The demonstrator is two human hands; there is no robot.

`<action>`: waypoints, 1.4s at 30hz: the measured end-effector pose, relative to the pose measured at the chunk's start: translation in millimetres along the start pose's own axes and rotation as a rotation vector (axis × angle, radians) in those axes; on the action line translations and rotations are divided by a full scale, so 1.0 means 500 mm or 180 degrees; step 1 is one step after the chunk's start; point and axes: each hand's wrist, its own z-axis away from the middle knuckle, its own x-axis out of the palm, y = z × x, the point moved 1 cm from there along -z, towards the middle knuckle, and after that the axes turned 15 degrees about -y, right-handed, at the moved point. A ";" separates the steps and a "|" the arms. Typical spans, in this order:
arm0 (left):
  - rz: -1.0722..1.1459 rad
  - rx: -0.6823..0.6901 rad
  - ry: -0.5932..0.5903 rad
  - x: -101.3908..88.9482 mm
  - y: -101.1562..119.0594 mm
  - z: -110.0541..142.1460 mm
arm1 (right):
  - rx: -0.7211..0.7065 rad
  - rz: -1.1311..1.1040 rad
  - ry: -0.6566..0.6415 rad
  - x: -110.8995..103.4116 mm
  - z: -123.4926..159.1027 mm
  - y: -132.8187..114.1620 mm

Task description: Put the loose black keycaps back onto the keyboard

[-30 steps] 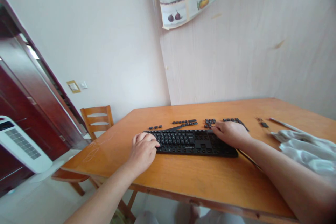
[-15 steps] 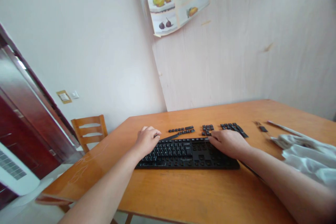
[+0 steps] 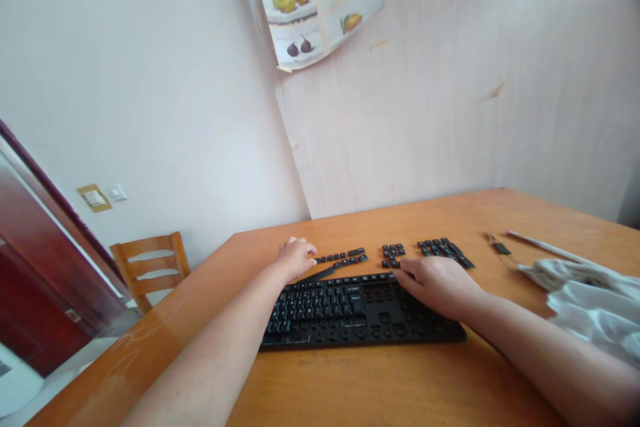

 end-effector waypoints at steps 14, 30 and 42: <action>-0.0011 -0.0076 -0.0087 0.005 0.000 -0.014 | -0.0061 -0.0093 -0.0006 0.001 0.002 -0.007; 0.0607 0.0054 0.0234 -0.037 0.002 0.097 | -0.0020 -0.0014 0.0052 -0.006 0.008 -0.005; 0.0819 0.0633 0.0289 -0.036 0.025 0.304 | -0.0193 -0.0046 0.0114 0.002 0.010 -0.007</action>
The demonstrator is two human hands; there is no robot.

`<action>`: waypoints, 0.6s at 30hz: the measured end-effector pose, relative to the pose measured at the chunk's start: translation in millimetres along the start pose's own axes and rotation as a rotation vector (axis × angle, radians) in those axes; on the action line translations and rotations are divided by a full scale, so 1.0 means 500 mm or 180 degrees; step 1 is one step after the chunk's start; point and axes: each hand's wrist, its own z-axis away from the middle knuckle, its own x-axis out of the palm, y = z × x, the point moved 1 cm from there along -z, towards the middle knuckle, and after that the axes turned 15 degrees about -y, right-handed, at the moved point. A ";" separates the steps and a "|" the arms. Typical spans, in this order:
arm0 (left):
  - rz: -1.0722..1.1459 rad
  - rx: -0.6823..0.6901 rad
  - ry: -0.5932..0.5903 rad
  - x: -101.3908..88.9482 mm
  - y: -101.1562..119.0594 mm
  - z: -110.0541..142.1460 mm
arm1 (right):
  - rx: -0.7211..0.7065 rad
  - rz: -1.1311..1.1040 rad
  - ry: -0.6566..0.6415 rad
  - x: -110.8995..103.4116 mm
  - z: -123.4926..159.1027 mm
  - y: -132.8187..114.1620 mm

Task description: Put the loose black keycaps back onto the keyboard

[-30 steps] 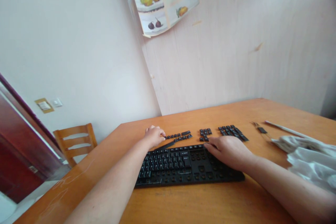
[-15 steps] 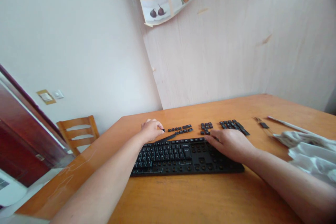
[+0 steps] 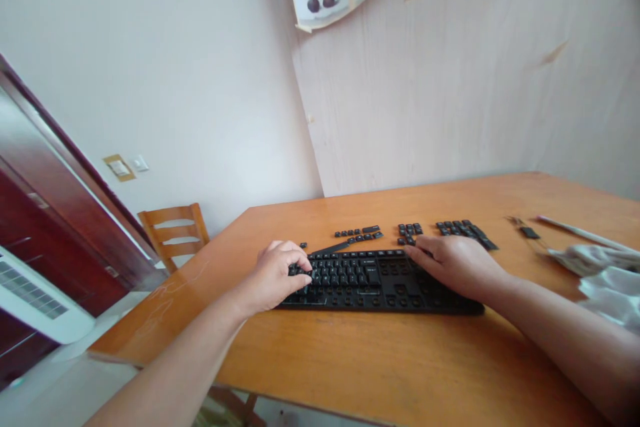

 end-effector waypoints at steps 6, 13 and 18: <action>-0.0179 -0.0094 0.0026 0.022 0.000 0.023 | -0.0014 -0.0048 -0.0026 0.005 -0.002 0.006; -0.0350 -0.0163 -0.0006 0.037 0.009 0.028 | 0.0003 -0.0063 0.0005 0.005 -0.003 0.008; -0.0415 -0.0172 -0.0019 0.036 0.018 0.030 | -0.0018 -0.0069 -0.0008 0.008 -0.002 0.006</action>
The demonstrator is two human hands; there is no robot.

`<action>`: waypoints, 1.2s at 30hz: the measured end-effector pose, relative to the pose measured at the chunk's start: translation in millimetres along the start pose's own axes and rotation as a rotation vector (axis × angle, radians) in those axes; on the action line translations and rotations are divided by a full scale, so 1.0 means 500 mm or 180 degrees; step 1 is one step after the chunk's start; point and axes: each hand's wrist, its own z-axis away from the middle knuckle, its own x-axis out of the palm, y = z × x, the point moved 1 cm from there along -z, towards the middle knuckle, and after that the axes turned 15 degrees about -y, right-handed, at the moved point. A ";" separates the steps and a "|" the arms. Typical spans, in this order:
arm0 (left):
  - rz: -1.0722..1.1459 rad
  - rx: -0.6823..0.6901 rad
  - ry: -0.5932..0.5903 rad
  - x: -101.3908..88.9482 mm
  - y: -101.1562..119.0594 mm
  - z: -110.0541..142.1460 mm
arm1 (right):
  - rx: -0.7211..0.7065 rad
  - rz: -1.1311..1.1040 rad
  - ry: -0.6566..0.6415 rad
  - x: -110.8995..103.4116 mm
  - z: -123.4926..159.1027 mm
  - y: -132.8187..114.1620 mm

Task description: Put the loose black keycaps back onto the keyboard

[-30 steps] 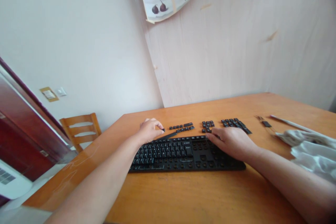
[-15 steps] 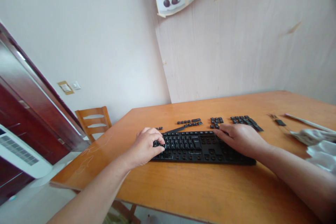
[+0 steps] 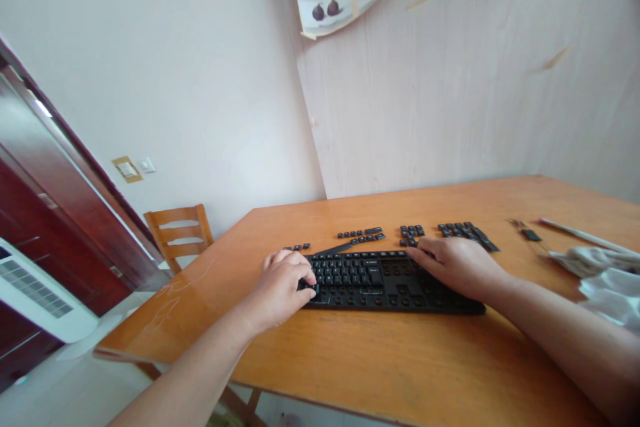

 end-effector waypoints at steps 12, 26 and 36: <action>-0.0017 -0.0068 -0.0056 -0.007 0.000 -0.004 | -0.0035 -0.0012 0.0014 0.002 -0.002 0.000; -0.0071 -0.0056 -0.0012 -0.004 0.012 0.001 | -0.0095 -0.0098 0.0045 0.001 0.001 -0.004; -0.0108 -0.0063 -0.0044 -0.012 0.022 0.000 | -0.0082 -0.0113 0.0018 0.002 0.000 -0.003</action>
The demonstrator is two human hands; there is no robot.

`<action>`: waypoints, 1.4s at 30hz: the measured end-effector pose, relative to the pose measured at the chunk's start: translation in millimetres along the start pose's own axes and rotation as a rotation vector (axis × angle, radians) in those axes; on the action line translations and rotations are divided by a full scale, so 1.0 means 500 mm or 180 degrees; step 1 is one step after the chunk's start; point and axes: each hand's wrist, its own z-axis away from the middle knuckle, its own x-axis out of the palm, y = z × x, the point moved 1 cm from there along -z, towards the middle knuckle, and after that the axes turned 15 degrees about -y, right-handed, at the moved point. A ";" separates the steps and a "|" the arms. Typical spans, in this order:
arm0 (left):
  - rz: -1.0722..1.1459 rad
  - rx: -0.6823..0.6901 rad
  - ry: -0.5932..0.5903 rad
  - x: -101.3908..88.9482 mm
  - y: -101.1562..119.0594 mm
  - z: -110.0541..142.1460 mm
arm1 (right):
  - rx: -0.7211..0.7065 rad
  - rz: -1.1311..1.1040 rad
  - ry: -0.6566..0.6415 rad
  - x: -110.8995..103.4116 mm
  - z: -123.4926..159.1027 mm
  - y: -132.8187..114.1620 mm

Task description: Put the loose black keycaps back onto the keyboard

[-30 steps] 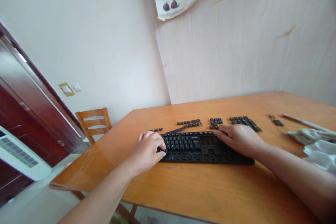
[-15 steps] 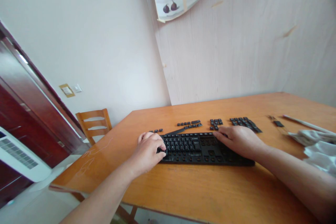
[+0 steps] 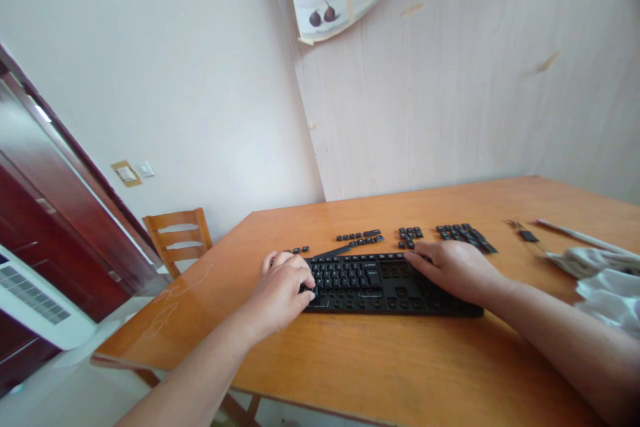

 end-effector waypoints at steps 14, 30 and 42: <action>-0.0017 0.0023 -0.0061 -0.002 0.002 0.006 | -0.0042 0.0026 0.0022 0.000 0.001 -0.001; 0.0000 -0.0040 -0.0066 0.000 -0.008 0.001 | 0.0004 0.0038 -0.0020 -0.006 0.004 -0.008; -0.0051 0.0015 -0.0035 0.003 0.000 0.004 | -0.0024 0.0086 0.0029 -0.001 0.002 -0.005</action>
